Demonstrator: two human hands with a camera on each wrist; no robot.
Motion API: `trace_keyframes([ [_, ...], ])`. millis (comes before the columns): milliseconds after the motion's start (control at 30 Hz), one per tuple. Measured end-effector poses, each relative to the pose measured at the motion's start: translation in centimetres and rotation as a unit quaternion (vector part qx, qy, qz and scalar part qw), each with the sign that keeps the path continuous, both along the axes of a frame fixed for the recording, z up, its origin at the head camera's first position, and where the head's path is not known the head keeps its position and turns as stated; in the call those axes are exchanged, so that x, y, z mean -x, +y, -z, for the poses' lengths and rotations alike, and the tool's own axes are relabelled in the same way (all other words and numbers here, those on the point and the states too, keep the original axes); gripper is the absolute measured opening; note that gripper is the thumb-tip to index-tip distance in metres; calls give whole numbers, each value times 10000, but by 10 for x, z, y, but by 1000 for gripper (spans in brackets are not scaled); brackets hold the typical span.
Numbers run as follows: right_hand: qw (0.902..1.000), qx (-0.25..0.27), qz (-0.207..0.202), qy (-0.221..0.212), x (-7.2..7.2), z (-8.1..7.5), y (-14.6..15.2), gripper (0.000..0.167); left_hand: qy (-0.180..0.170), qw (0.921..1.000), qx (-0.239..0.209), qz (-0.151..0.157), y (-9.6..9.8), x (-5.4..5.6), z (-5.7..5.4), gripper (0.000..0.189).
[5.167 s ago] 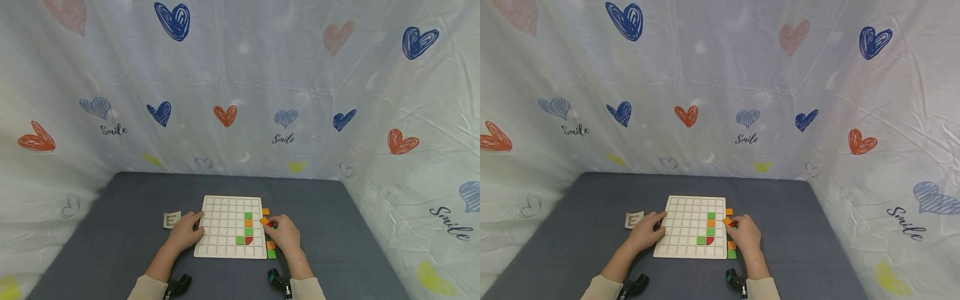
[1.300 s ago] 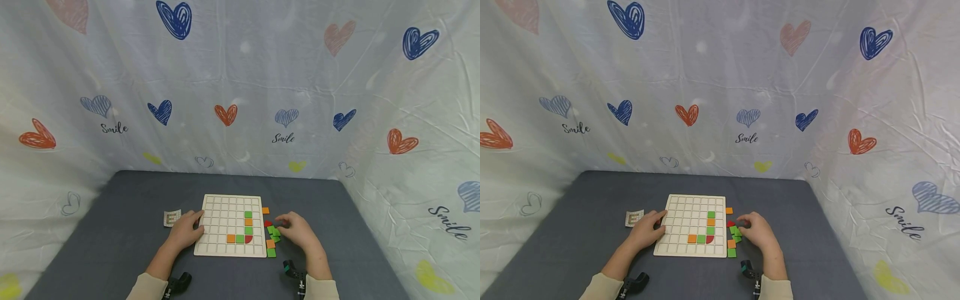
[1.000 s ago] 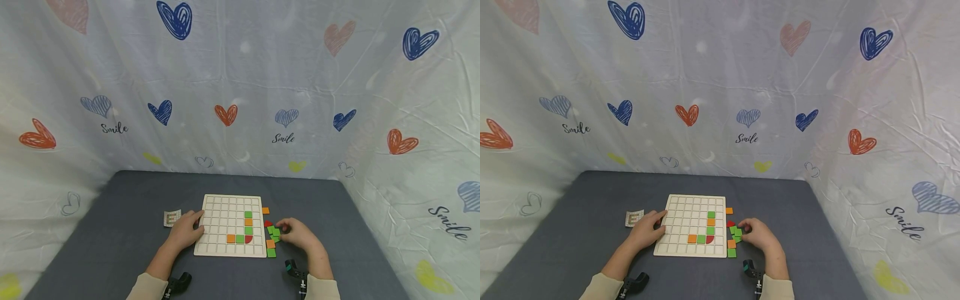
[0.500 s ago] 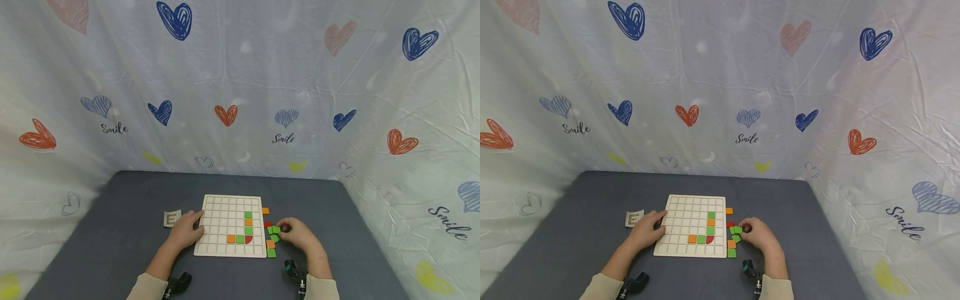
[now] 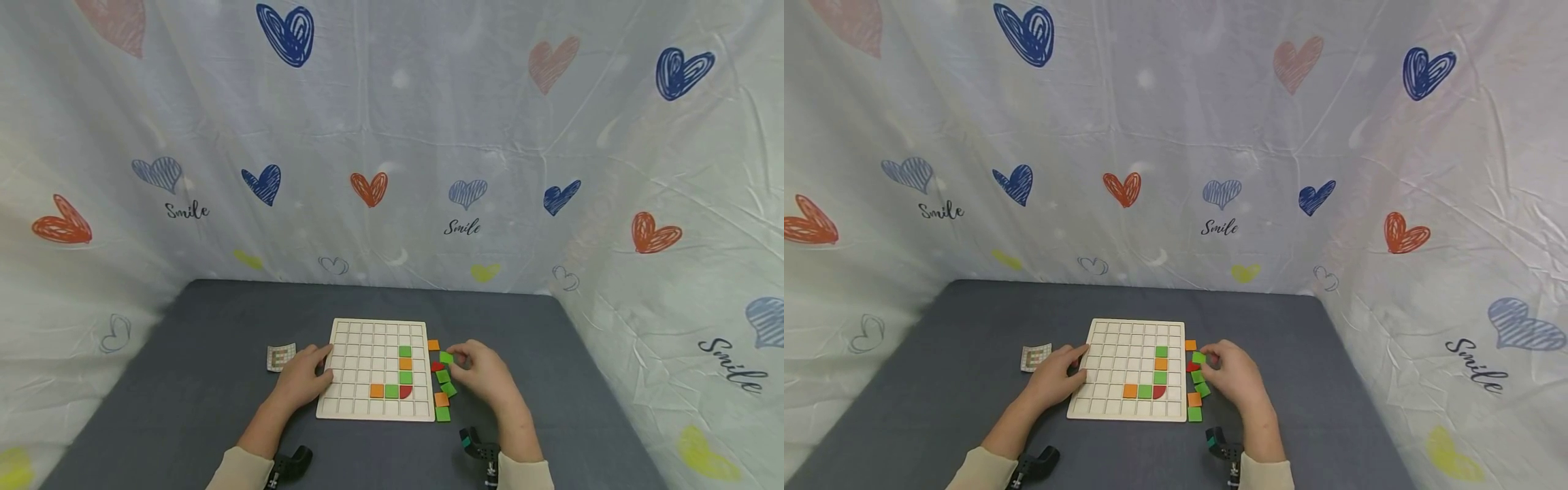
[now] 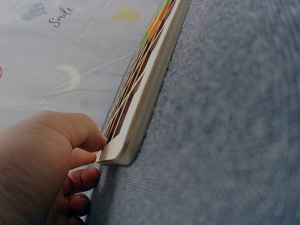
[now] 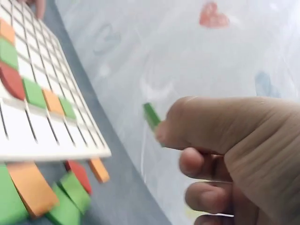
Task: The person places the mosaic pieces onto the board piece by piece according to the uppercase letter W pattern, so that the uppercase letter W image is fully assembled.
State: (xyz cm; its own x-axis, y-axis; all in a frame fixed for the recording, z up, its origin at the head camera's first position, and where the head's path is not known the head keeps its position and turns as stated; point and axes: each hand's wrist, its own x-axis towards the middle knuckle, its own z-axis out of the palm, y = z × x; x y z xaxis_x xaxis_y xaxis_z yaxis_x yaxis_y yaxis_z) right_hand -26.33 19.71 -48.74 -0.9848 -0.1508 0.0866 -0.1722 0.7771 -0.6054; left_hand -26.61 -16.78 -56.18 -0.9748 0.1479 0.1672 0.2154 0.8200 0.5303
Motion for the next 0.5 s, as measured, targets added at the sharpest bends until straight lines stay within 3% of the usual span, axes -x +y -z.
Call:
trace_keyframes([
  [300,9954,-344,-416,795,-10,-11,-42,25,-41,10000,-60,-32,-1,0,1,52],
  [500,9952,-325,-704,594,-14,-8,-68,28,-26,10000,-31,-26,0,0,0,52],
])
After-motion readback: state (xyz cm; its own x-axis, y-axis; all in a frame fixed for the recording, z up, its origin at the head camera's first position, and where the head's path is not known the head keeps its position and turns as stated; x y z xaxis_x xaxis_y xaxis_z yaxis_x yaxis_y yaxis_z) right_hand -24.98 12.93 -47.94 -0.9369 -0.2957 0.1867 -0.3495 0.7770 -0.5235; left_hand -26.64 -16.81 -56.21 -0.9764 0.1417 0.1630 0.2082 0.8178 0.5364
